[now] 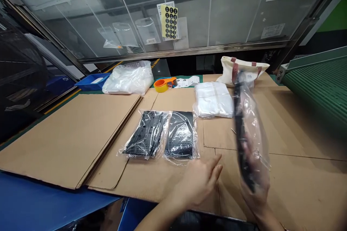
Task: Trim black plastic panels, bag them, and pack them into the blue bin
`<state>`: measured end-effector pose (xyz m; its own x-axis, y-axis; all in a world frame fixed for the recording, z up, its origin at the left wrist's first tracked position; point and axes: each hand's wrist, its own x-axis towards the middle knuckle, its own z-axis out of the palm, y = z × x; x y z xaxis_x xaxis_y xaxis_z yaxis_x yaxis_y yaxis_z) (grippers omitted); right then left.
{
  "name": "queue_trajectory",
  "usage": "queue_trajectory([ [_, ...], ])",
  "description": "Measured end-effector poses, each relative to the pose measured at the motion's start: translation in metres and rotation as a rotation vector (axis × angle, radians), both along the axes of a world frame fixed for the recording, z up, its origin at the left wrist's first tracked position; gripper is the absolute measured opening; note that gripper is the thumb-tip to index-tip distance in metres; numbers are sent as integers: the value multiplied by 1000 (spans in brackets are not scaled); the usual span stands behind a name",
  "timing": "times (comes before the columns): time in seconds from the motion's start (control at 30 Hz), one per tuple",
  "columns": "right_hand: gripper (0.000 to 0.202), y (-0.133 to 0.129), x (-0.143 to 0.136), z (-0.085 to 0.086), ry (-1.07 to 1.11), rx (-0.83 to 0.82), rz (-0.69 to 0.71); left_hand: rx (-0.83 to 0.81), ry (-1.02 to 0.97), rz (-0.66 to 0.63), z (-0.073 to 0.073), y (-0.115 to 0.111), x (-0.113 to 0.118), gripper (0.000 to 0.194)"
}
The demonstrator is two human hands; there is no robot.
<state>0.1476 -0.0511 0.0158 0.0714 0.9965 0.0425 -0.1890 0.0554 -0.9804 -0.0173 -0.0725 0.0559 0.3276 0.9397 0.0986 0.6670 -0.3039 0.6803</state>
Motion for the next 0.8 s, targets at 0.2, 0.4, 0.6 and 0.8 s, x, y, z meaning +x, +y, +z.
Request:
queue_trajectory([
  [0.2, 56, 19, -3, 12, -912, 1007, -81, -296, -984, 101, 15, -7, -13, 64],
  [0.4, 57, 22, -8, 15, -1101, 1074, -132, -561, -1015, 76, 3, -13, -1, 36],
  [0.6, 56, 23, -7, 18, -1106, 1072, -155, -545, -898, 74, 3, -23, -11, 40],
  [0.8, 54, 22, -7, 15, -987, 1061, -151, -489, -698, -10, 16, -23, -30, 33],
])
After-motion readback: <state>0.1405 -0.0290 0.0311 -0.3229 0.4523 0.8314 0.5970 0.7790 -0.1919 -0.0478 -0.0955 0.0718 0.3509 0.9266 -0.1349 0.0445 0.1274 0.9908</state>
